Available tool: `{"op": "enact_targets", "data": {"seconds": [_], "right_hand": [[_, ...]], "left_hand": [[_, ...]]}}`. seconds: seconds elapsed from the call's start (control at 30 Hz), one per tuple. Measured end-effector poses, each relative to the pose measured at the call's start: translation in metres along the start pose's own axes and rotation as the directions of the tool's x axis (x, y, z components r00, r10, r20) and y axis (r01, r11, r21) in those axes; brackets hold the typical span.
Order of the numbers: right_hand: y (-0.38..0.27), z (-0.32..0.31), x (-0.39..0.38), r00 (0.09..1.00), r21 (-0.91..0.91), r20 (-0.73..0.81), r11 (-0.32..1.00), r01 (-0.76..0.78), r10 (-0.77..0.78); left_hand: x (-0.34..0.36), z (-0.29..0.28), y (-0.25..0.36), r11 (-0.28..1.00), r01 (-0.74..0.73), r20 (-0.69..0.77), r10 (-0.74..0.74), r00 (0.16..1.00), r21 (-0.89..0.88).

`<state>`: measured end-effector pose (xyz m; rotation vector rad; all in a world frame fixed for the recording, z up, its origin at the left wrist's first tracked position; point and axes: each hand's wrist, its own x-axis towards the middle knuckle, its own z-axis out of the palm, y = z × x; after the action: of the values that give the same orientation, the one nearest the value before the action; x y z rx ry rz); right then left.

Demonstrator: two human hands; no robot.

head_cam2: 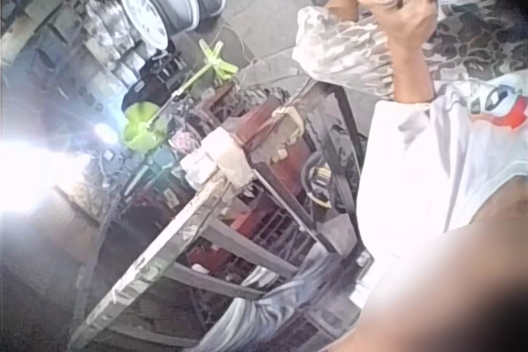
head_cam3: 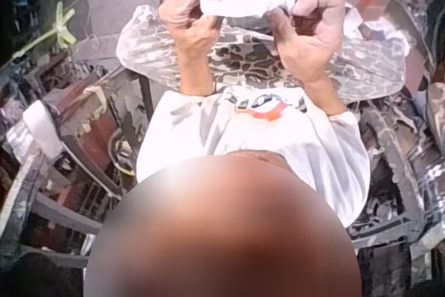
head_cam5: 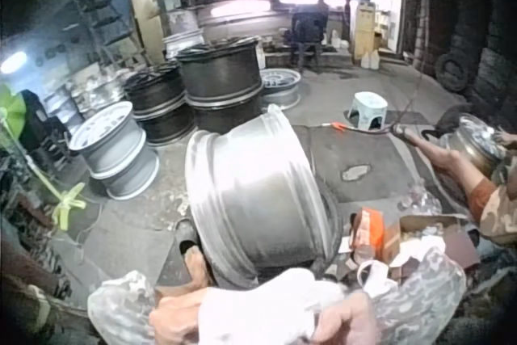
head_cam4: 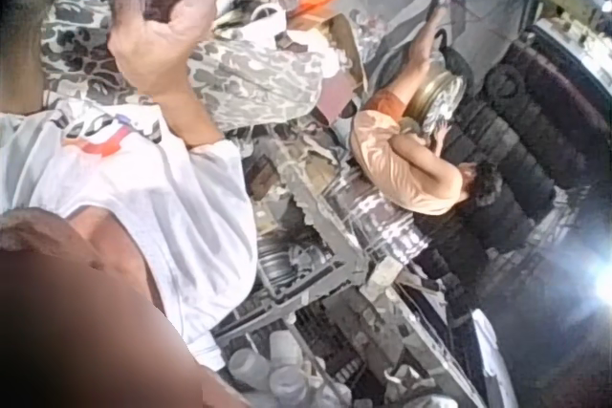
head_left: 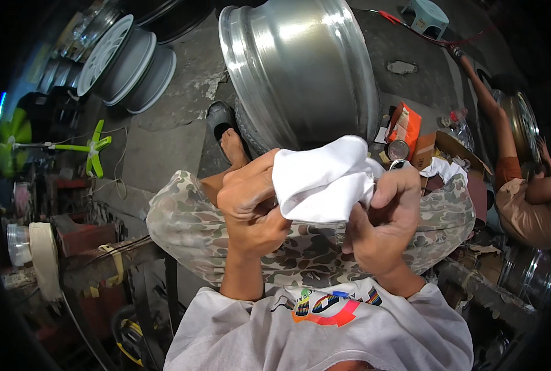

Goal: Sanding and applying filler to a car rim.

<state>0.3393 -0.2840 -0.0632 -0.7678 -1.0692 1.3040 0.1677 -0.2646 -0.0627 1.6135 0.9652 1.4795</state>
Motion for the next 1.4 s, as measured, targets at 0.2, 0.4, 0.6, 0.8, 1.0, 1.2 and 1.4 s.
{"op": "enact_targets", "data": {"seconds": [0.2,0.4,0.6,0.8,1.0,1.2,1.4], "right_hand": [[0.011,-0.006,-0.005,0.917,-0.472,0.272,0.79,0.391,-0.292],[-0.014,-0.012,0.008,0.999,0.153,-0.02,0.988,-0.028,0.031],[-0.006,-0.022,0.022,0.916,0.541,0.11,0.749,-0.382,0.387],[0.002,-0.011,0.015,0.827,0.595,0.098,0.634,-0.495,0.554],[0.001,-0.008,0.015,0.842,0.565,0.118,0.662,-0.493,0.526],[0.003,-0.004,0.011,0.915,0.261,0.021,0.881,-0.394,0.403],[0.004,-0.015,0.02,0.98,0.4,-0.062,0.904,-0.15,0.19]], "left_hand": [[-0.015,0.007,-0.023,0.839,0.057,-0.26,-0.231,0.938,-0.541],[-0.003,0.002,-0.021,0.586,0.19,-0.281,-0.616,0.736,-0.788],[-0.004,0.007,-0.028,0.85,0.367,-0.005,-0.398,0.917,-0.379],[-0.001,0.021,-0.028,0.995,0.031,-0.076,-0.039,0.996,-0.094],[-0.001,0.01,-0.024,0.982,0.115,-0.037,-0.122,0.992,-0.15],[-0.002,0.004,-0.033,0.976,0.14,0.059,-0.131,0.99,-0.168],[-0.02,-0.004,-0.062,0.572,0.4,0.085,-0.497,0.863,-0.716]]}}
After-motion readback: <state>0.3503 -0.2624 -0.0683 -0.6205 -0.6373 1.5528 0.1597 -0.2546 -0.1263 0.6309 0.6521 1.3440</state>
